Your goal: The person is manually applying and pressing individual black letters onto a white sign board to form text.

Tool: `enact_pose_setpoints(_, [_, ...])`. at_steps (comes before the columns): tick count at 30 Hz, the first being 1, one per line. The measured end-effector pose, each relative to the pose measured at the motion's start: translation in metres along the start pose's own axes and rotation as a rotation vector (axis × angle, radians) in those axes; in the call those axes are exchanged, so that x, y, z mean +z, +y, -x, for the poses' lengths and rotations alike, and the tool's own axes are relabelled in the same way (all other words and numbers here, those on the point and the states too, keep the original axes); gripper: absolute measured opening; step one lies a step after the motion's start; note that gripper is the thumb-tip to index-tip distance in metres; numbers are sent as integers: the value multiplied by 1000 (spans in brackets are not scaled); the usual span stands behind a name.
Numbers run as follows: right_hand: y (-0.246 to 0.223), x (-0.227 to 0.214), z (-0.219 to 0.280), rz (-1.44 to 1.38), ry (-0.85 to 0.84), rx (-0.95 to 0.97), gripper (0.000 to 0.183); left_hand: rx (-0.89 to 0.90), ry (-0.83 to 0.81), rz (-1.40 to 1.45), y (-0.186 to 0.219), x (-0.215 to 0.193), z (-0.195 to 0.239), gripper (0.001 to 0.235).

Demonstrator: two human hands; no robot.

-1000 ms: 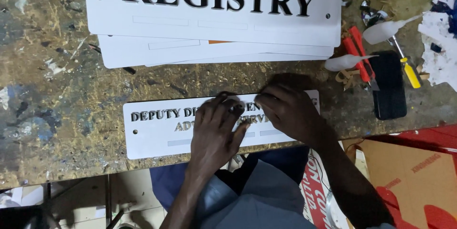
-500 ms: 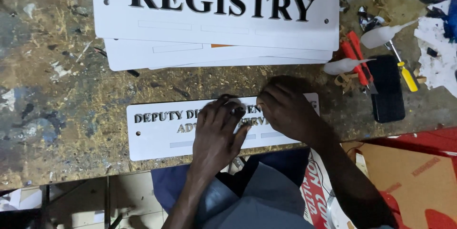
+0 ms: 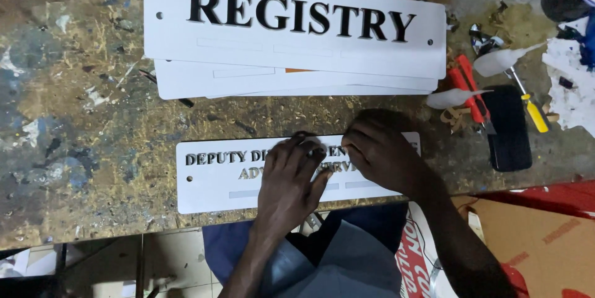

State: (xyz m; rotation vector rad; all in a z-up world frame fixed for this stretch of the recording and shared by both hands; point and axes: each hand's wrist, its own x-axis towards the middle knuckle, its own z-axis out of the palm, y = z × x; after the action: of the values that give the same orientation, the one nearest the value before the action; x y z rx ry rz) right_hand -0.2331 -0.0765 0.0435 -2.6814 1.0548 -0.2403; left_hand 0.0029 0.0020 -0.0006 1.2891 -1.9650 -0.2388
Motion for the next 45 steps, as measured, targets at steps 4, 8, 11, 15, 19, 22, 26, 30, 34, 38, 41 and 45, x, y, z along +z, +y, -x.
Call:
enact_pose_setpoints(4, [2,5,1,50,9,-36,31,-15,-1,14,2,-2,0,36])
enact_pose_setpoints(8, [4,6,-2,18,12,-39,30,-10,9,7,2,-2,-1,35])
enact_pose_setpoints(11, [7,4,1,-60,20,11,19,-12,13,10,4,-5,-4,35])
enact_pose_setpoints(15, [19,16,-1,-202,94,119,13,-14,-6,10,2,-4,-1,35])
enact_pose_setpoints(19, [15,11,-7,-237,151,118,17,-17,-13,15,2,-5,-1,35])
enact_pose_setpoints(22, [2,-10,-15,-243,102,116,20,-16,-22,14,0,-4,0,36])
enact_pose_setpoints(26, [-11,-35,-15,-256,17,101,22,-15,-13,8,1,-3,1,37])
enact_pose_setpoints(30, [-11,-26,-11,-153,55,9,15,-13,-8,-1,2,-3,-1,36])
enact_pose_setpoints(34, [-4,-13,-12,-106,64,-21,15,-8,-3,4,1,-3,-1,36])
enact_pose_setpoints(38, [0,-4,-11,-11,96,-47,11,-9,14,-1,3,-4,-2,36])
enact_pose_setpoints(41, [9,4,-5,-11,93,-40,12,-13,14,1,3,-4,-3,36])
enact_pose_setpoints(45, [10,5,3,-125,85,59,18,-6,7,-1,2,-4,-2,35])
